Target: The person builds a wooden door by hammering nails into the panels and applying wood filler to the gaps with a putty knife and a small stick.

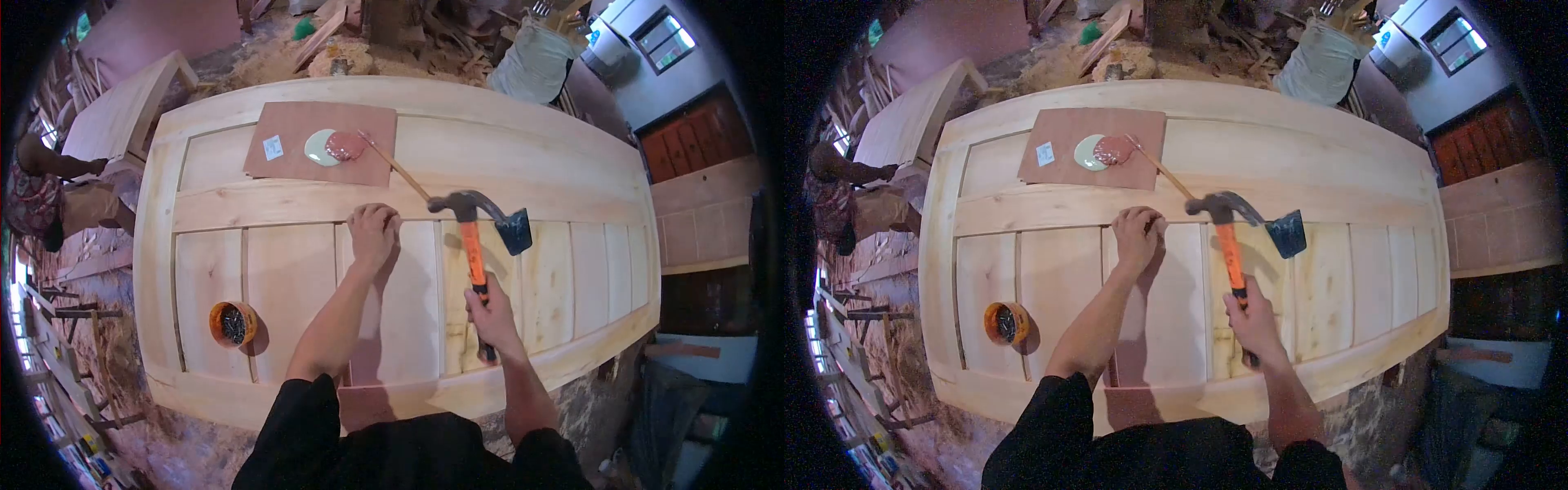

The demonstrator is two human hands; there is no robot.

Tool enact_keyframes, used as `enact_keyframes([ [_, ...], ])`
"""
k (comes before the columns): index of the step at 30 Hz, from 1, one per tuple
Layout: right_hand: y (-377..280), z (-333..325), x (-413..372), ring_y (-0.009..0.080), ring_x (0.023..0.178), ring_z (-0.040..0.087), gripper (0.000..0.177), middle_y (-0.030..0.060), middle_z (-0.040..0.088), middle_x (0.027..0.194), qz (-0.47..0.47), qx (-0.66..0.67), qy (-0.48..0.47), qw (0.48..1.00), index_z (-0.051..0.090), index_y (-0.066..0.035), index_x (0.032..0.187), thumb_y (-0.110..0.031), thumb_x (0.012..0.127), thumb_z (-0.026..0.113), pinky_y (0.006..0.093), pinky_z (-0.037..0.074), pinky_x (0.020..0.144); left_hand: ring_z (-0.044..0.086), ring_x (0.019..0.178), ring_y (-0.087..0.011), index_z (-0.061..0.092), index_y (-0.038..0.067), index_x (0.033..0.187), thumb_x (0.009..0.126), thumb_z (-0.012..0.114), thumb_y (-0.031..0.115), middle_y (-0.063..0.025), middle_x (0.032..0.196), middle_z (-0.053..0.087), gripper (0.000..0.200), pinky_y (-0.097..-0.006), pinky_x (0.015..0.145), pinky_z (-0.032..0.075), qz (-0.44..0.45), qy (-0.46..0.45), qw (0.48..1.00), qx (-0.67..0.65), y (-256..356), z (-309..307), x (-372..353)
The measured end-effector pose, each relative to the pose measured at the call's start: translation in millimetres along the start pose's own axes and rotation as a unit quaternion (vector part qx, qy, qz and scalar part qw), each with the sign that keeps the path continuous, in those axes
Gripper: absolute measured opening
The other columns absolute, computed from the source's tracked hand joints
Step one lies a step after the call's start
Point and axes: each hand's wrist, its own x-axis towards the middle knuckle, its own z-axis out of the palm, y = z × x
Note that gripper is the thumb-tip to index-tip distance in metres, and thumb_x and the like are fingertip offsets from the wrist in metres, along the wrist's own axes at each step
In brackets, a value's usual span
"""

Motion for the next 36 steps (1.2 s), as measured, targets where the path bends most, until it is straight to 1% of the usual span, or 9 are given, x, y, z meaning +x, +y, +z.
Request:
enact_keyframes([
  [5, -21.6, 27.3, 22.1, 0.0402, 0.067, 0.066, 0.025, 0.0194, 0.065, 0.074, -0.018, -0.082, -0.021, 0.996, 0.054, -0.003, 0.115, -0.024, 0.101, 0.059, 0.0465, 0.049, 0.06, 0.056, 0.114, -0.028, 0.074, 0.013, 0.097, 0.084, 0.072, 0.016, -0.0038, 0.107, 0.069, 0.014, -0.0441, 0.099, 0.038, 0.009, 0.011, 1.0, -0.022, -4.6, -0.7, 2.4],
  [8, -23.2, 35.3, 28.7, 0.0437, 0.071, 0.066, 0.026, 0.0204, 0.066, 0.076, -0.052, -0.111, -0.019, 0.992, 0.052, -0.003, 0.117, -0.024, 0.102, 0.057, 0.0499, 0.049, 0.062, 0.057, 0.112, -0.0289, 0.074, 0.01, 0.099, 0.085, 0.072, 0.015, -0.0056, 0.107, 0.069, 0.015, -0.044, 0.099, 0.038, 0.007, 0.009, 0.999, -0.041, -10.4, 0.0, 0.8],
  [14, -19.6, 42.4, 33.4, 0.0476, 0.077, 0.066, 0.032, 0.0246, 0.067, 0.081, -0.041, -0.173, -0.029, 0.984, 0.049, -0.003, 0.121, -0.028, 0.102, 0.055, 0.0566, 0.05, 0.069, 0.056, 0.111, -0.0306, 0.073, 0.006, 0.097, 0.085, 0.072, 0.013, -0.0073, 0.106, 0.068, 0.014, -0.0439, 0.099, 0.04, -0.015, -0.001, 0.998, -0.063, -5.6, -6.2, 3.0],
  [23, -25.4, 44.2, 34.5, 0.0484, 0.079, 0.067, 0.026, 0.0264, 0.068, 0.081, -0.054, -0.214, -0.039, 0.974, 0.05, -0.004, 0.111, -0.028, 0.102, 0.054, 0.0582, 0.051, 0.069, 0.056, 0.11, -0.0322, 0.072, 0.005, 0.099, 0.084, 0.072, 0.011, -0.009, 0.105, 0.066, 0.016, -0.0451, 0.098, 0.039, 0.007, -0.003, 0.998, -0.06, -10.0, -6.2, 3.9],
  [26, -13.5, 46.1, 42.8, 0.0479, 0.076, 0.067, 0.027, 0.0257, 0.068, 0.08, -0.044, -0.264, -0.066, 0.961, 0.051, -0.004, 0.115, -0.027, 0.102, 0.054, 0.0574, 0.052, 0.068, 0.058, 0.108, -0.0319, 0.071, 0.005, 0.1, 0.084, 0.071, 0.008, -0.0093, 0.105, 0.067, 0.016, -0.0452, 0.099, 0.04, 0.016, 0.008, 0.999, -0.043, -11.2, -4.0, 3.4],
  [29, -28.6, 40.3, 42.9, 0.0465, 0.074, 0.067, 0.029, 0.0251, 0.069, 0.081, -0.065, -0.205, -0.037, 0.976, 0.051, -0.004, 0.12, -0.027, 0.102, 0.054, 0.0563, 0.053, 0.067, 0.052, 0.126, -0.0347, 0.066, 0.006, 0.123, 0.089, 0.068, 0.019, -0.0127, 0.128, 0.063, 0.036, -0.0497, 0.108, 0.036, -0.021, -0.071, 0.996, -0.052, -9.3, -12.6, 0.8],
  [32, -50.3, 37.6, 23.9, 0.0458, 0.074, 0.068, 0.031, 0.0246, 0.069, 0.081, -0.104, -0.131, 0.05, 0.985, 0.051, -0.005, 0.124, -0.027, 0.102, 0.054, 0.0563, 0.053, 0.068, 0.034, 0.147, -0.0349, 0.046, 0.005, 0.148, 0.095, 0.061, 0.036, -0.0156, 0.156, 0.042, 0.063, -0.0545, 0.12, 0.023, -0.048, -0.057, 0.979, 0.191, 4.1, -28.4, -21.2],
  [33, -41.5, 41.1, 24.5, 0.0456, 0.075, 0.068, 0.031, 0.0242, 0.069, 0.081, -0.097, -0.152, 0.035, 0.983, 0.051, -0.005, 0.124, -0.027, 0.102, 0.055, 0.0561, 0.053, 0.069, 0.016, 0.156, -0.0333, 0.023, 0.003, 0.159, 0.096, 0.054, 0.051, -0.0156, 0.168, 0.021, 0.085, -0.0587, 0.123, 0.013, -0.097, -0.15, 0.966, 0.19, 6.7, -40.2, -21.5],
  [36, -9.9, 51.5, 36.7, 0.0449, 0.075, 0.068, 0.032, 0.0226, 0.069, 0.081, -0.073, -0.223, -0.01, 0.972, 0.051, -0.005, 0.124, -0.028, 0.101, 0.055, 0.0552, 0.053, 0.069, 0.017, 0.155, -0.034, 0.025, 0.002, 0.158, 0.096, 0.053, 0.05, -0.0171, 0.167, 0.023, 0.083, -0.0593, 0.122, 0.014, -0.071, -0.134, 0.964, 0.217, 3.8, -41.2, -28.1],
])
